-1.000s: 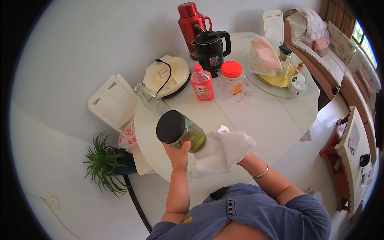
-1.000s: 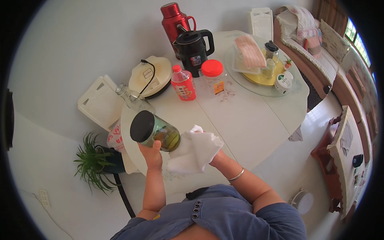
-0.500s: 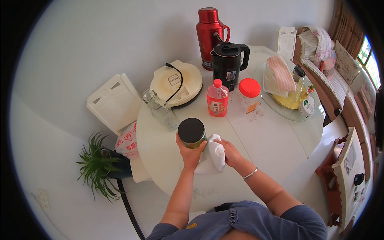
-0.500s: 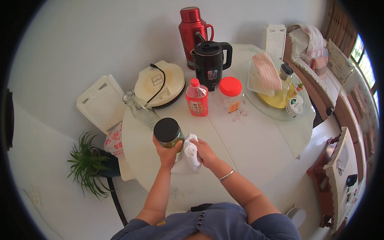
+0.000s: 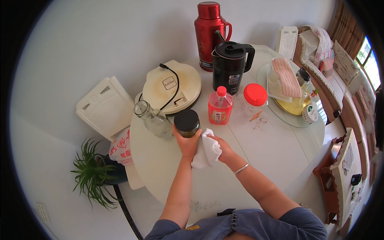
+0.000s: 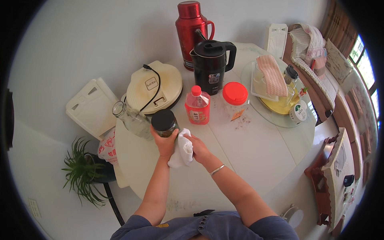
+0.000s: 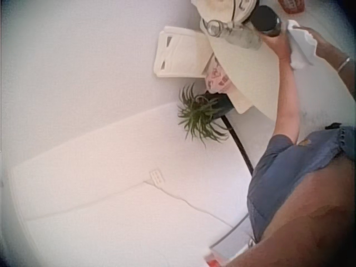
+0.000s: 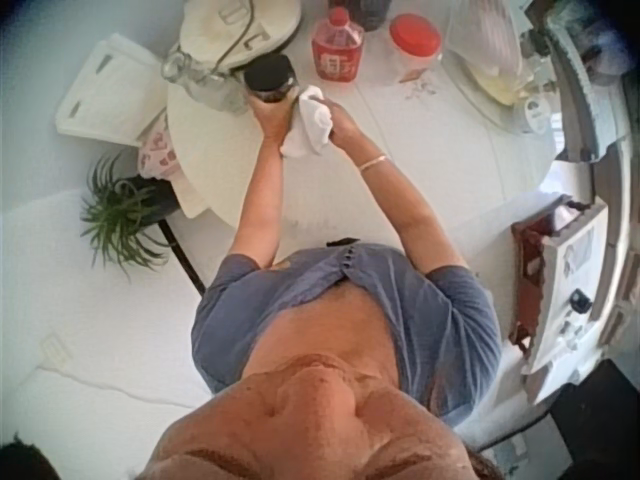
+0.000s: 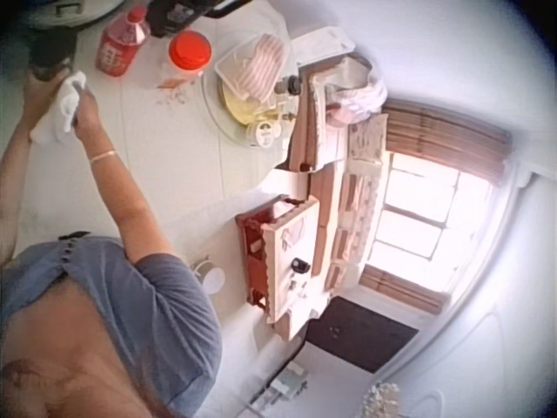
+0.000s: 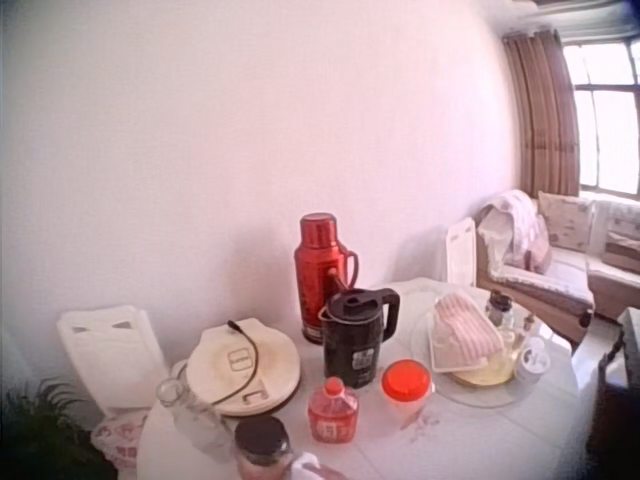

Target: The person removes a black kettle from a water dispenser, places it on a white table, and uses a cloth to wipe the table surface, a red bottle, and a jar by hand.

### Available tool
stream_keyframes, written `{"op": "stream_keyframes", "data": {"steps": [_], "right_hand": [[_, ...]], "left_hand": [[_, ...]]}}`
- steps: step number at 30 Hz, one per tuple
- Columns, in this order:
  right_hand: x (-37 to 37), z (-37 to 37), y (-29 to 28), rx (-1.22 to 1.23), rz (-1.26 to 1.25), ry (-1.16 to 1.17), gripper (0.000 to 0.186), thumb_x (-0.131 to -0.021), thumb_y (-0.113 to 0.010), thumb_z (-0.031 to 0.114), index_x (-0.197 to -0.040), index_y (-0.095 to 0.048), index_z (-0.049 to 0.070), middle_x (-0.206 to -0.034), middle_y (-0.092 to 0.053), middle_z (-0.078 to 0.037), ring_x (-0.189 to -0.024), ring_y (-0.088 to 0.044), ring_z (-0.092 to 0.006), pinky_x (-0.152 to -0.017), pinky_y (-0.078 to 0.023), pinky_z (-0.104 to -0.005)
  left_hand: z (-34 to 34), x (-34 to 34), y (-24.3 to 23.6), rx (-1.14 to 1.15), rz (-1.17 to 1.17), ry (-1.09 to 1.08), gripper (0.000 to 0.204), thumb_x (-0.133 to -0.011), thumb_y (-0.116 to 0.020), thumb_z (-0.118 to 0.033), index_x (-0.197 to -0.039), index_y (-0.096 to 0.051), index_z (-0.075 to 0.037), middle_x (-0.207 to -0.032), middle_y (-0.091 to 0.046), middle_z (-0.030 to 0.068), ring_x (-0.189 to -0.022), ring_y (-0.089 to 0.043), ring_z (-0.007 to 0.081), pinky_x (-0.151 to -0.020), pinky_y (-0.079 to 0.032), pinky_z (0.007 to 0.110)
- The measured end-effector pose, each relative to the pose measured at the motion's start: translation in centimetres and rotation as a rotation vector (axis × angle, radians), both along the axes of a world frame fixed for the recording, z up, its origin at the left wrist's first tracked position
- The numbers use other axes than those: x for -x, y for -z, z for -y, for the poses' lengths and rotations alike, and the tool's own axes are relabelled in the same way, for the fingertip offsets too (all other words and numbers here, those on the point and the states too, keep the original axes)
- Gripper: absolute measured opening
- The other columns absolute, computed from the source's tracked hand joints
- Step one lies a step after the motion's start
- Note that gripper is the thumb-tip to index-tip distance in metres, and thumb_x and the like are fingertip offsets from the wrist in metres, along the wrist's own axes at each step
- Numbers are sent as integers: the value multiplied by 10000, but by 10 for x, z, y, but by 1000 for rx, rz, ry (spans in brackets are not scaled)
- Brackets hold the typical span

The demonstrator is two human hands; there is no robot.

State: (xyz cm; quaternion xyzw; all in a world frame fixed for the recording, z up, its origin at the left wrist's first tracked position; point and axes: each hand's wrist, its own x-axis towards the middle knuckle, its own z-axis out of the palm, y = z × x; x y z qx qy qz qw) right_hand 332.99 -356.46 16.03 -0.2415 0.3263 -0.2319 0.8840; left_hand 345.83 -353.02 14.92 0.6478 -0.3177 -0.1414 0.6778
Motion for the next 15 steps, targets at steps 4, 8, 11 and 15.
{"op": "stream_keyframes", "data": {"steps": [4, 8, 11, 15], "right_hand": [[-7, 7, 2, -21, 22, 11, 363, -891, -468, 238, -1203, -425, 58, -965, -557, -24, -850, -543, -113, -744, -452, -262], [-11, 11, 6, -39, 41, 4, 369, -891, -468, 238, -1207, -422, 56, -961, -559, -23, -847, -545, -110, -742, -453, -258], [-14, 15, 14, -36, 56, 9, 333, -877, -500, 236, -1154, -464, 54, -935, -575, -32, -812, -572, -126, -724, -483, -281], [-14, 18, 15, -63, 83, 7, 306, -874, -507, 225, -1130, -479, 62, -922, -577, -26, -789, -577, -125, -700, -487, -276]], "left_hand": [[9, -1, 0, 29, -43, -30, 915, -541, -789, -109, -1275, -250, -25, -1194, -384, 119, -1098, -407, 222, -931, -337, 328], [16, -5, 11, 19, -22, -64, 917, -544, -786, -95, -1279, -243, -30, -1196, -380, 114, -1092, -408, 212, -926, -340, 326], [20, -5, 13, 35, -18, -75, 907, -573, -768, -94, -1293, -221, -25, -1215, -379, 136, -1101, -409, 225, -930, -338, 327], [24, -6, 15, 40, -30, -82, 911, -576, -766, -91, -1297, -212, -25, -1221, -375, 133, -1104, -407, 222, -930, -338, 327]]}}
